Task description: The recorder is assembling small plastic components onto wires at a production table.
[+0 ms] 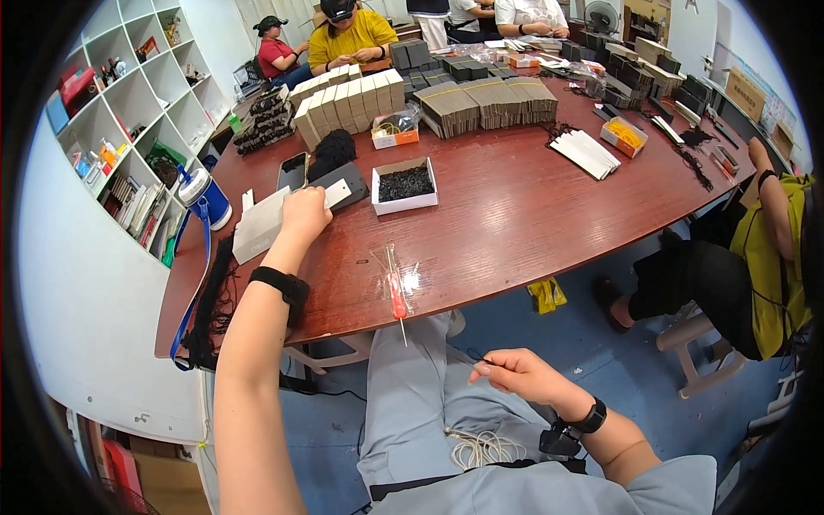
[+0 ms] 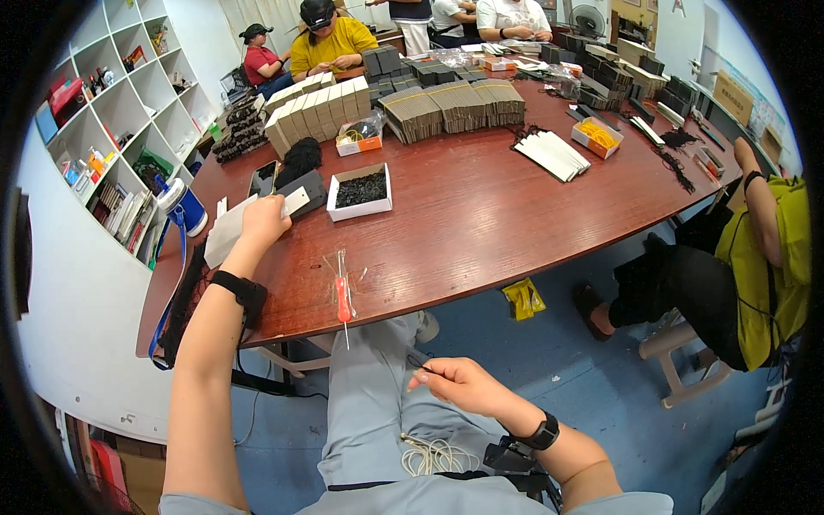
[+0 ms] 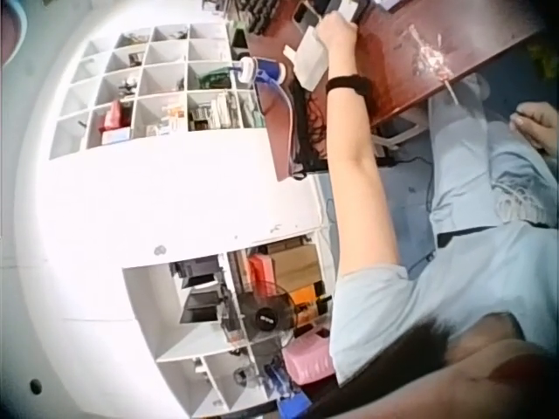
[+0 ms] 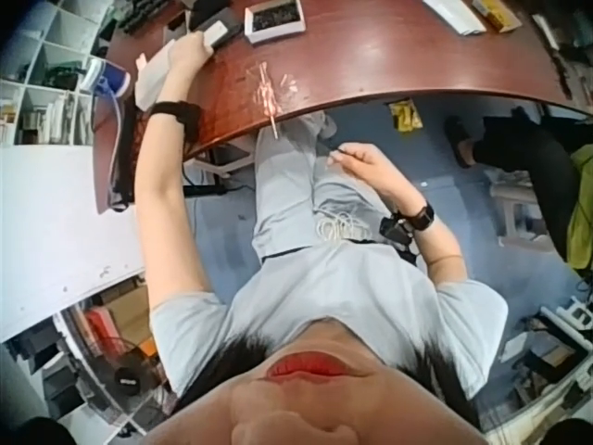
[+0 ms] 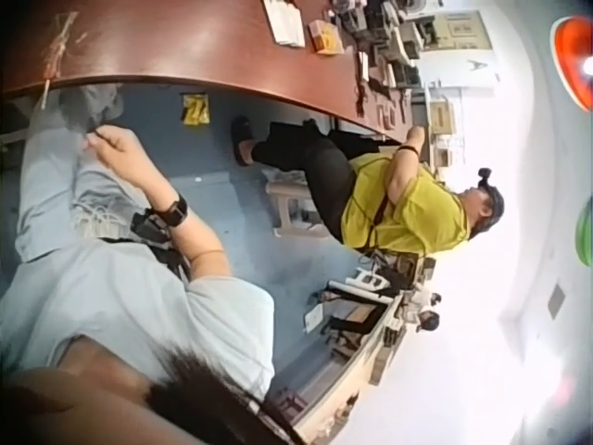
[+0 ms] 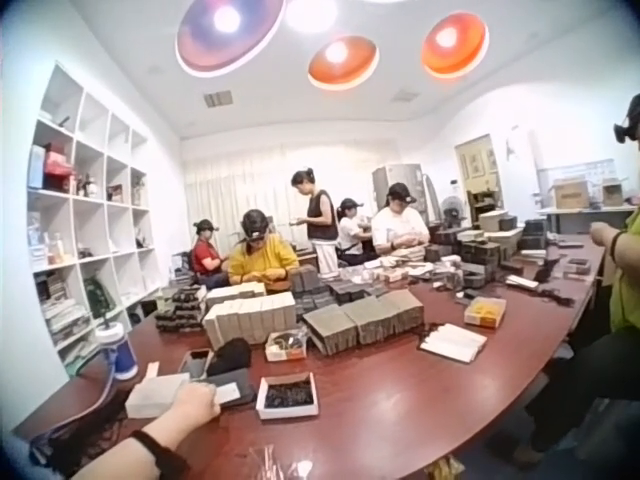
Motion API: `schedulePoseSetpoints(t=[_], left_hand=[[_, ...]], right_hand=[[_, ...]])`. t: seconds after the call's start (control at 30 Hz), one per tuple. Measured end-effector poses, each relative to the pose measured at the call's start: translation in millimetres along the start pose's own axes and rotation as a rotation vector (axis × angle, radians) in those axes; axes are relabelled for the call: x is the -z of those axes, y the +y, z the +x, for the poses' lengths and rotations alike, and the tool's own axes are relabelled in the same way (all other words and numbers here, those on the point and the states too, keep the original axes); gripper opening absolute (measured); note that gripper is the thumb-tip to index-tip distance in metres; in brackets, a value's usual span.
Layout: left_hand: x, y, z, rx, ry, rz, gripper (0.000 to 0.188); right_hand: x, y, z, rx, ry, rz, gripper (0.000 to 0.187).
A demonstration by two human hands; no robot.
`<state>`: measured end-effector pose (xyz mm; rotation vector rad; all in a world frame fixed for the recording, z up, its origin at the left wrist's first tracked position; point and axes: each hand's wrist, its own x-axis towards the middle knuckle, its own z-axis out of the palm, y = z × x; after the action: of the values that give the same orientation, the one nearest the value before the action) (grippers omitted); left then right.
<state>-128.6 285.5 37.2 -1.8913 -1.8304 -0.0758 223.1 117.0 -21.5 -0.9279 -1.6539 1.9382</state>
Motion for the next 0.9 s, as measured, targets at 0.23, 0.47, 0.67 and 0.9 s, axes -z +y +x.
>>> schedulePoseSetpoints(t=[0.23,0.47,0.67,0.9], left_hand=[[4,-4,-2,0.024,-0.025,-0.086,0.02],[0,-3,-4,-0.038,0.042,-0.129,0.015],[-6,-5,-5,-0.127,0.077,-0.098,0.021],[1,5,-4,-0.171,0.21,-0.217,0.04]], right_hand=[[-1,5,2,0.033,-0.017,-0.006,0.023],[-2,4,1,0.026,0.0,0.0,0.022],[-1,6,2,0.031,-0.014,0.034,0.022],[0,7,1,0.024,0.001,0.013,0.021]])
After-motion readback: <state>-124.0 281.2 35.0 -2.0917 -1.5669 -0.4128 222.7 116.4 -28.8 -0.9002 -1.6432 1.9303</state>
